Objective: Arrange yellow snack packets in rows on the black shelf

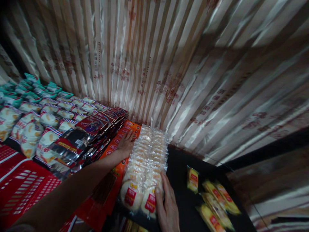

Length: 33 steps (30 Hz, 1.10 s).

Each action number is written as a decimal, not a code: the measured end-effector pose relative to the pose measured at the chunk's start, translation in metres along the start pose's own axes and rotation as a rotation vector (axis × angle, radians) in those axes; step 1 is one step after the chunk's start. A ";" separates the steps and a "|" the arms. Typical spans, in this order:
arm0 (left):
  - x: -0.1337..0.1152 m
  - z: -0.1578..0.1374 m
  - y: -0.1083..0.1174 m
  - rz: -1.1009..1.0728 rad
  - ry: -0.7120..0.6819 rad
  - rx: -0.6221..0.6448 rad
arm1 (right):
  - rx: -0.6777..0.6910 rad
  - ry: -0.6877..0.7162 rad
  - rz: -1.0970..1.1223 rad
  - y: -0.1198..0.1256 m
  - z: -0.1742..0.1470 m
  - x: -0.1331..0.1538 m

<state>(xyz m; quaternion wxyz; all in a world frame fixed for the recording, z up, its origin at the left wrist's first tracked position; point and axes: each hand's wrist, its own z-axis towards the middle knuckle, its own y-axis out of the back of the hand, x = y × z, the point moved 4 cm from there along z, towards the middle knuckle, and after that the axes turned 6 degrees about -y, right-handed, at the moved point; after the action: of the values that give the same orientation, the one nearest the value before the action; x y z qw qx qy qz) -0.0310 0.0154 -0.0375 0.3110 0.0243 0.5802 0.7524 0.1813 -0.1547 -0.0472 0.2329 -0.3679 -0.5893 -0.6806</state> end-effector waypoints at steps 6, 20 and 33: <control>0.003 0.003 -0.006 0.079 -0.052 0.114 | 0.007 -0.002 -0.009 -0.001 0.000 0.002; 0.002 0.027 0.007 0.145 0.061 0.109 | 0.023 -0.043 -0.001 0.000 -0.001 0.003; 0.002 0.030 0.003 -0.186 0.114 -0.022 | 0.036 -0.033 -0.009 -0.001 0.001 -0.005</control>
<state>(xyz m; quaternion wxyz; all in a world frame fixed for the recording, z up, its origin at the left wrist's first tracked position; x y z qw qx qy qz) -0.0219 0.0419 -0.0261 0.3464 -0.0760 0.5883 0.7267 0.1837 -0.1544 -0.0515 0.2267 -0.3722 -0.6066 -0.6649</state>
